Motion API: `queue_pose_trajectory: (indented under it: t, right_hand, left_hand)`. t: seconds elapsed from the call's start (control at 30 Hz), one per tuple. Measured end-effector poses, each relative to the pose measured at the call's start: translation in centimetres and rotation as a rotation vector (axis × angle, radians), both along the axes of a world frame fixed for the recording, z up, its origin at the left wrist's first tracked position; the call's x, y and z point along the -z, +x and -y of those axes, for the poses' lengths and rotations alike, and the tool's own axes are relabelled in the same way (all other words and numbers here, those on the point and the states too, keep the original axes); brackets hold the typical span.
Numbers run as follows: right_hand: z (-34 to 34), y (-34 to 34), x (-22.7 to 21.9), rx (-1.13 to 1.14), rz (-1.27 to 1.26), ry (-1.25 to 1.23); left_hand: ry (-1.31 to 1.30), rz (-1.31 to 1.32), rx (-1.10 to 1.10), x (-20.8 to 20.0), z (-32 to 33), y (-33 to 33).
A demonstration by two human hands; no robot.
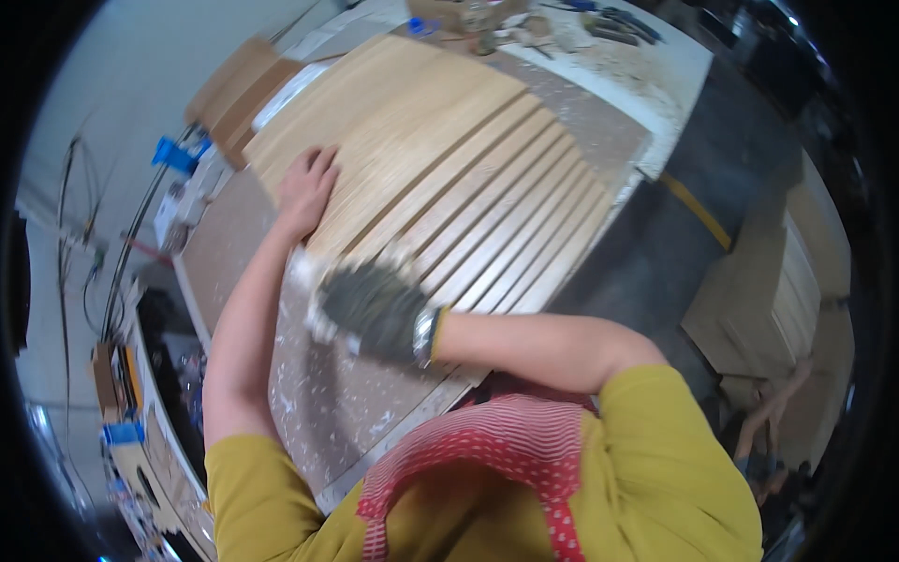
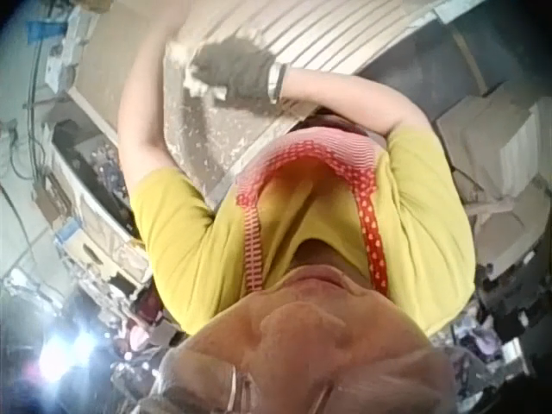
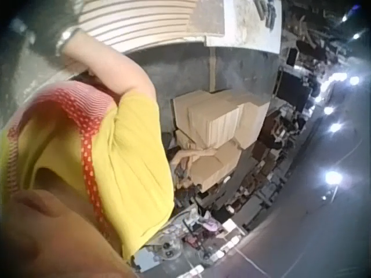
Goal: The person wipes the surface of a stack of wooden slats with a cloth. They repeatedly flip the stack over to clean both sides and wipe the edges. The person wears gloves and works at a table in a workshop environment.
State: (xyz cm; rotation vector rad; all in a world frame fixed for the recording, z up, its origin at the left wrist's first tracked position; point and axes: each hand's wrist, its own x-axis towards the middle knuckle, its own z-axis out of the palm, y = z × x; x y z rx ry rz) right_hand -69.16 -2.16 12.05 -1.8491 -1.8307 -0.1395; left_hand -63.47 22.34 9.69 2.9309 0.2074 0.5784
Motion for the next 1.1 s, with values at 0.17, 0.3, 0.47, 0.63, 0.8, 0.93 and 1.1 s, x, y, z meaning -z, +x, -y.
queue_pose_trajectory:
  t: [0.17,0.3,0.47,0.63,0.8,0.93,1.1]
  right_hand:
    - [3.2,3.3,-2.7,-0.068,0.076,-0.096]
    - [6.5,10.5,0.2,0.06,0.166,0.049]
    - [14.1,24.5,3.8,0.52,0.289,0.174]
    - [21.2,30.8,2.1,0.724,0.015,0.246]
    - [14.0,16.9,4.2,0.272,-0.081,0.265]
    - [14.0,17.0,3.5,0.303,0.293,0.075]
    - [19.8,28.9,5.8,0.642,0.382,0.035]
  left_hand:
    - [-0.003,-0.084,-0.063,-1.3,1.0,-0.9]
    - [0.021,-0.102,-0.057,-1.3,1.2,-0.6]
    - [0.002,-0.114,-0.03,-1.7,1.5,-0.2]
    - [0.012,-0.123,-0.01,-1.7,1.6,0.3]
    - [0.011,-0.131,-0.017,-1.9,1.8,-0.1]
    - [0.025,-0.158,-0.016,-2.3,1.7,-0.6]
    - [0.032,-0.172,0.001,-2.7,2.1,-0.5]
